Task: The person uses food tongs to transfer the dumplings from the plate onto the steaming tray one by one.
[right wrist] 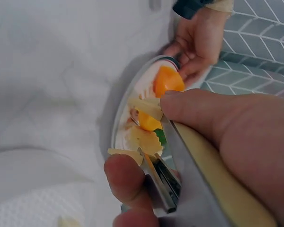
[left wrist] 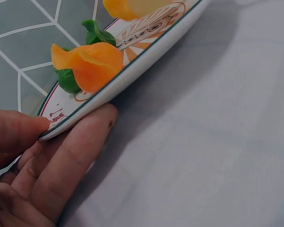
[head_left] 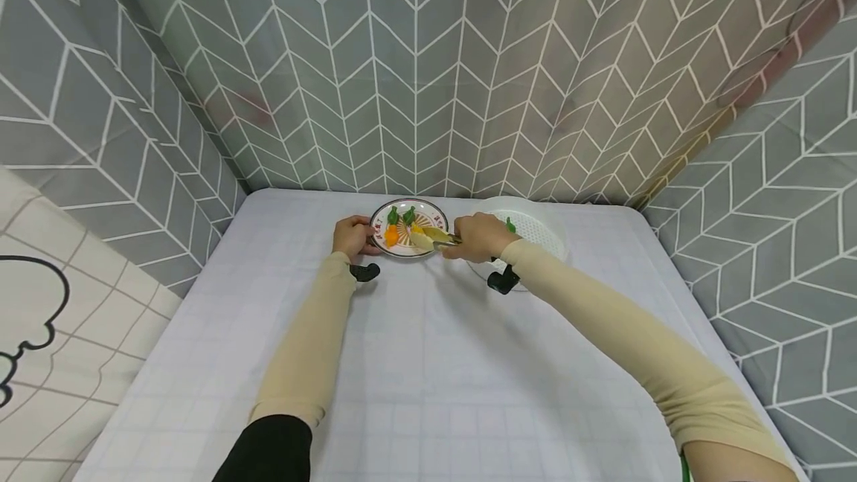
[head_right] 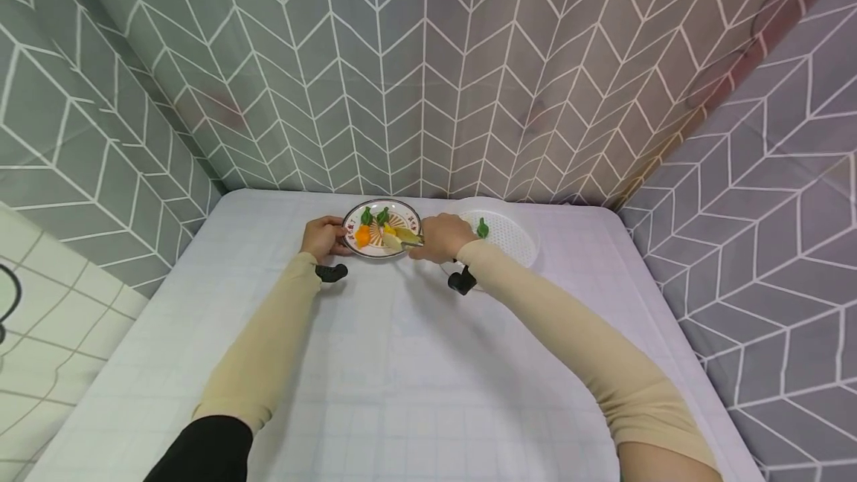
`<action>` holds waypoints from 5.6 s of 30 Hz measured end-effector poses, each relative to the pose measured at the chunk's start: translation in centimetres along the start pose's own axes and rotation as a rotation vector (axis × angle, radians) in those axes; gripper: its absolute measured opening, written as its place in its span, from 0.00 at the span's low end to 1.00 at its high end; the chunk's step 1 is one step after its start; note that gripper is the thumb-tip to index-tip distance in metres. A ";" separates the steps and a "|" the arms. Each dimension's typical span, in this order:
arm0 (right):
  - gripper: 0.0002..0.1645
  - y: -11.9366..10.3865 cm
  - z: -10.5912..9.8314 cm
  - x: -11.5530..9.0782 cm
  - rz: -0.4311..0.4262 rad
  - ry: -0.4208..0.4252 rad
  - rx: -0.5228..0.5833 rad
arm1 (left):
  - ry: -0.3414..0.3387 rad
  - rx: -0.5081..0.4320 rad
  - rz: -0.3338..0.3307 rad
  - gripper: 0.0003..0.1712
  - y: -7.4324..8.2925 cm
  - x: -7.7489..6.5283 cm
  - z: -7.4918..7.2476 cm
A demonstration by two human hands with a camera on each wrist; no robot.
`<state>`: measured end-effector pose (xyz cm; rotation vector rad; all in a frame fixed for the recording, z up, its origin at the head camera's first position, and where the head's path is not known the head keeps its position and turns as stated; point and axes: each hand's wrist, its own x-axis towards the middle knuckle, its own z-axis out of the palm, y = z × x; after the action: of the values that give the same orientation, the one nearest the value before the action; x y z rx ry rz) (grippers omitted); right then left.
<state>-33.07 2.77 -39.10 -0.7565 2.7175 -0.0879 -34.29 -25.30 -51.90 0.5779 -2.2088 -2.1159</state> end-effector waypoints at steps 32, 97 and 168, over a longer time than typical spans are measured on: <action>0.31 13.8 -7.0 -7.7 0.178 -0.109 0.034 | 0.019 0.040 -0.022 0.24 -0.4 1.3 -0.1; 0.34 5.7 -4.0 -4.3 0.046 0.137 0.173 | 0.025 0.006 0.002 0.23 -0.5 1.0 0.3; 0.44 -0.9 3.4 4.9 0.126 0.181 0.060 | 0.028 0.016 0.012 0.24 -0.5 0.1 0.6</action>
<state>-35.48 -0.41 -43.54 -0.5838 2.9116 -0.2173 -34.43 -24.78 -52.46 0.5898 -2.2110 -2.0738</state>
